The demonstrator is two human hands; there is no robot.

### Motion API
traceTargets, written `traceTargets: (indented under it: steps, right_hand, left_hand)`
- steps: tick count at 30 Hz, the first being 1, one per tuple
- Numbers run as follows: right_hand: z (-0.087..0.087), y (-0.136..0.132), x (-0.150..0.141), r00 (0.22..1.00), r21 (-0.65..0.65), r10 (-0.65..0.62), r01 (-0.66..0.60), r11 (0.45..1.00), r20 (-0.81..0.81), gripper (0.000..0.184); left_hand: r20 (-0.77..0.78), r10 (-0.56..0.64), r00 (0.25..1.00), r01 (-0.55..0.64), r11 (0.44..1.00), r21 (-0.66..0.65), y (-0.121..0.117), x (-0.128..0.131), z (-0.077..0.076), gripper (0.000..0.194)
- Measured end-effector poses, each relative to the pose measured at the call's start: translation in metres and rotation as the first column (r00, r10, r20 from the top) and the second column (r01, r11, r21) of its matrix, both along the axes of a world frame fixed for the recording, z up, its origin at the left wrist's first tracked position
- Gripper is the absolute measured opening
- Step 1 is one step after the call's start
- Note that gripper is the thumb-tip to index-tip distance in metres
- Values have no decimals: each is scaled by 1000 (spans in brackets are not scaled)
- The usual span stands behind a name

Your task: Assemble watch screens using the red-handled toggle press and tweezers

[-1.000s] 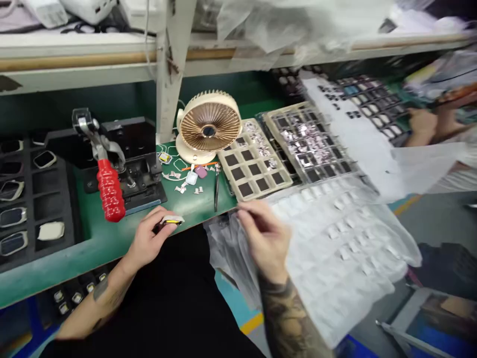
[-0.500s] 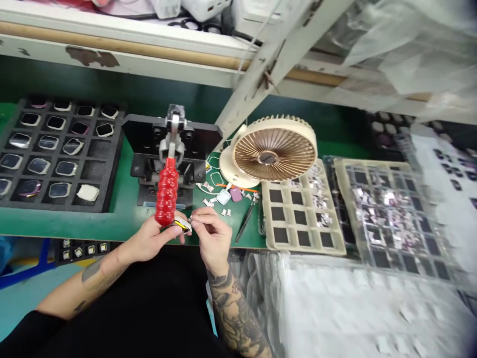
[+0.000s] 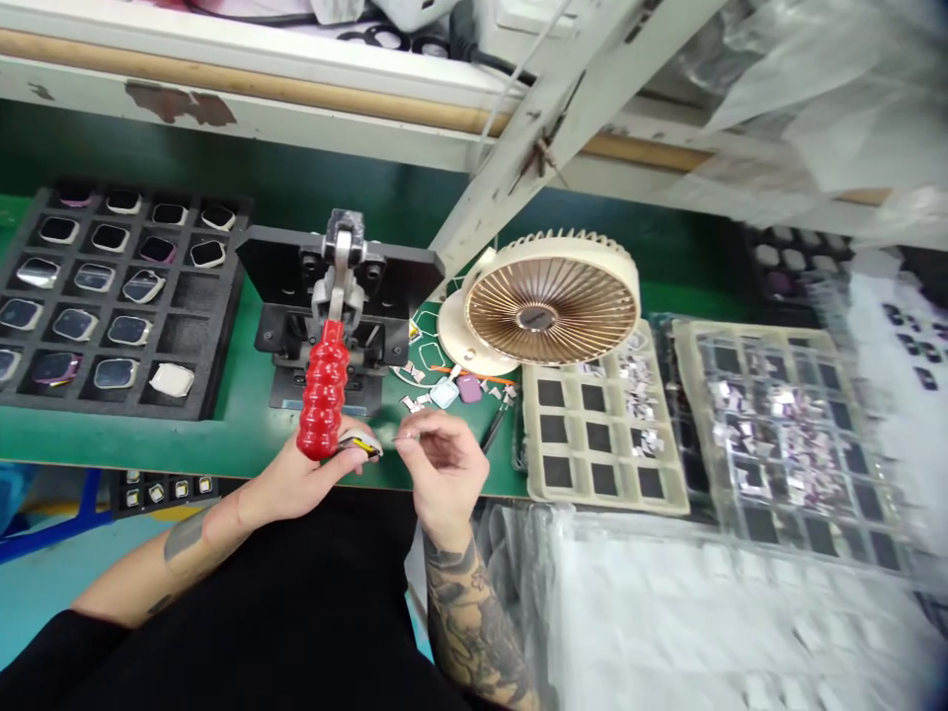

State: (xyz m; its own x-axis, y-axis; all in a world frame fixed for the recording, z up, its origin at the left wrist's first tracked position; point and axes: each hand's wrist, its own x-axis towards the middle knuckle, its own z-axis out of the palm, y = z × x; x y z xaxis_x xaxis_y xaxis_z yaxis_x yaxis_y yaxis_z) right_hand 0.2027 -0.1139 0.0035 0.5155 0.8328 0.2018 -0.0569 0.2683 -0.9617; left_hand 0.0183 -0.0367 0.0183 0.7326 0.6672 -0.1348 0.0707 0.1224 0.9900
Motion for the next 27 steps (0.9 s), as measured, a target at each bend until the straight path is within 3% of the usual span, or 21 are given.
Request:
traceTargets:
  steps: [2, 4, 10, 12, 16, 18, 23, 27]
  right_hand:
    - [2, -2, -3, 998, -12, -8, 9, 1000, 69, 13]
    - [1, -3, -7, 991, -25, -5, 9, 1000, 136, 10]
    - [-1, -8, -7, 966, 6, 5, -6, 1000, 258, 10]
    - [0, -15, -6, 943, 0, 42, -44, 999, 331, 16]
    - [-3, -30, -11, 870, -48, 84, -70, 996, 487, 51]
    - [-7, -36, -15, 840, -21, 42, -36, 999, 541, 53]
    - [-12, -56, -23, 781, 9, -63, 74, 997, 621, 56]
    - [9, -96, -20, 680, -56, -104, 210, 976, 726, 55]
  left_hand:
    - [-98, 13, 995, 3, 987, 160, -1, 0, 0, 21]
    - [-140, 7, 990, 27, 971, 239, -3, 0, -2, 21]
    - [-155, 25, 988, 13, 969, 245, -9, 1, -3, 22]
    - [-96, 34, 995, -18, 987, 160, -12, 3, -2, 23]
    - [77, 23, 997, -8, 983, -185, -15, 10, -3, 30]
    - [101, 14, 995, 9, 975, -221, -15, 14, -5, 31]
    - [49, -63, 997, 66, 995, -78, -21, 21, -7, 31]
    - [-57, -155, 986, 159, 984, 85, -24, 30, -15, 28]
